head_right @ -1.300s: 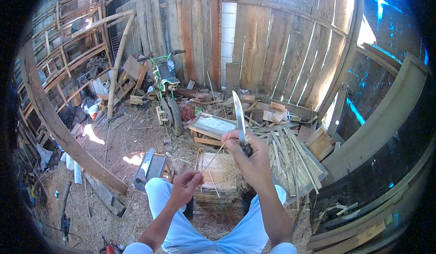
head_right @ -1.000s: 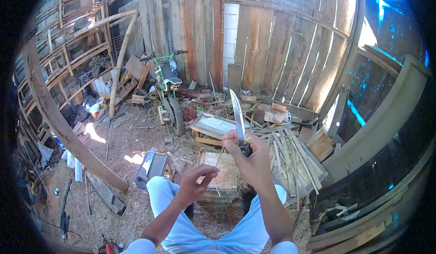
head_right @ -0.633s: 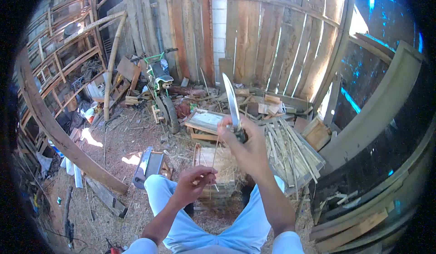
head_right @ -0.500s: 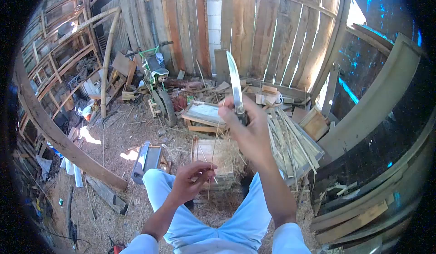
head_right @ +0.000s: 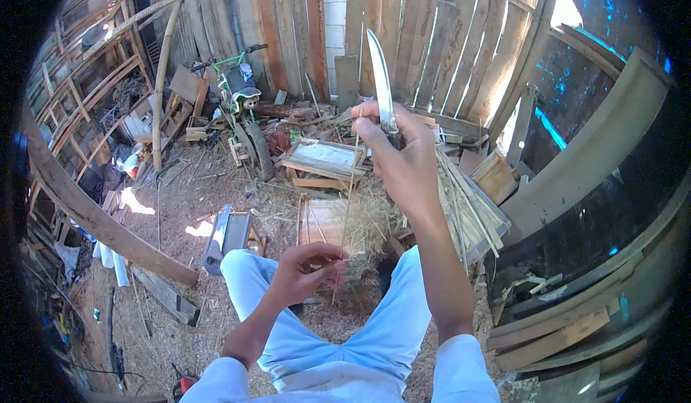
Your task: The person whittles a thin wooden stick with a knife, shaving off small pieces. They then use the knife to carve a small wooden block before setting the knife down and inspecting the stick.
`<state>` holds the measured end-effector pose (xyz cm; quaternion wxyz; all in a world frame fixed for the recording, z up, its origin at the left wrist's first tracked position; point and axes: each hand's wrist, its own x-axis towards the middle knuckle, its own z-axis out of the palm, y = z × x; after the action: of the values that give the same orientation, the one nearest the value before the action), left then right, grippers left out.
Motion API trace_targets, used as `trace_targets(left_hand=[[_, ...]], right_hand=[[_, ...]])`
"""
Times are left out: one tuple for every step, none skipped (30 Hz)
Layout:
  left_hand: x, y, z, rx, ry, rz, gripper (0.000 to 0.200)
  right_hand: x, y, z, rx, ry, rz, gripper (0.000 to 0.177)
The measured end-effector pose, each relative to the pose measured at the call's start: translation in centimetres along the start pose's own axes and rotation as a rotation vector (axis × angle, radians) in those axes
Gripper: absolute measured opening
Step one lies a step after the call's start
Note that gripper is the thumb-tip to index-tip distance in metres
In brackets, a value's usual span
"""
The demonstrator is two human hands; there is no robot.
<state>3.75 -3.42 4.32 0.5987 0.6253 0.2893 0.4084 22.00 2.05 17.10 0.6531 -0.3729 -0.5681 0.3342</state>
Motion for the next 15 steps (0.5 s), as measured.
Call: trace_targets(left_hand=[[0.2,0.2,0.0,0.004,0.003,0.012,0.019],[0.1,0.4,0.0,0.029,0.004,0.024,0.019],[0.0,0.5,0.0,0.053,0.006,0.031,0.019],[-0.1,0.4,-0.1,0.053,0.009,0.031,0.019],[-0.2,0.2,-0.1,0.033,-0.002,0.040,0.020],[-0.2,0.1,-0.2,0.012,-0.014,0.050,0.020],[-0.3,-0.3,-0.3,0.012,-0.014,0.052,0.020],[-0.4,-0.8,-0.4,-0.006,-0.028,0.071,0.021],[-0.4,-0.9,-0.5,-0.023,-0.042,0.093,0.021],[-0.3,-0.8,-0.6,-0.022,-0.042,0.097,0.021],[-0.5,-0.7,-0.8,-0.030,-0.052,0.031,0.021],[-0.6,-0.5,-0.9,-0.039,-0.062,-0.034,0.022],[-0.6,-0.5,-0.8,-0.040,-0.062,-0.032,0.022],[-0.6,-0.6,-0.6,-0.057,-0.054,-0.050,0.021],[-0.6,-0.6,-0.5,-0.073,-0.046,-0.070,0.021]], right_hand=[[0.0,-0.1,0.0,0.000,-0.006,0.004,0.022],[0.1,-0.1,0.1,0.001,-0.012,0.011,0.022],[0.2,0.0,0.1,0.005,-0.001,0.021,0.022],[0.3,0.1,0.1,0.006,-0.004,0.022,0.022],[0.5,0.2,0.1,0.019,0.003,0.031,0.022],[0.7,0.2,0.1,0.031,0.011,0.039,0.023],[0.9,0.3,-0.1,0.031,0.010,0.038,0.023],[1.1,0.4,-0.3,0.024,0.013,0.020,0.020],[1.3,0.4,-0.4,0.017,0.016,0.000,0.017],[1.4,0.4,-0.4,0.017,0.015,-0.004,0.017],[1.4,0.6,-0.2,-0.039,0.023,0.001,0.017],[1.3,0.6,-0.1,-0.095,0.031,0.004,0.017],[1.3,0.6,0.0,-0.097,0.030,0.002,0.017],[1.3,0.7,0.2,-0.062,0.031,0.019,0.016],[1.2,0.7,0.2,-0.027,0.032,0.037,0.016]])
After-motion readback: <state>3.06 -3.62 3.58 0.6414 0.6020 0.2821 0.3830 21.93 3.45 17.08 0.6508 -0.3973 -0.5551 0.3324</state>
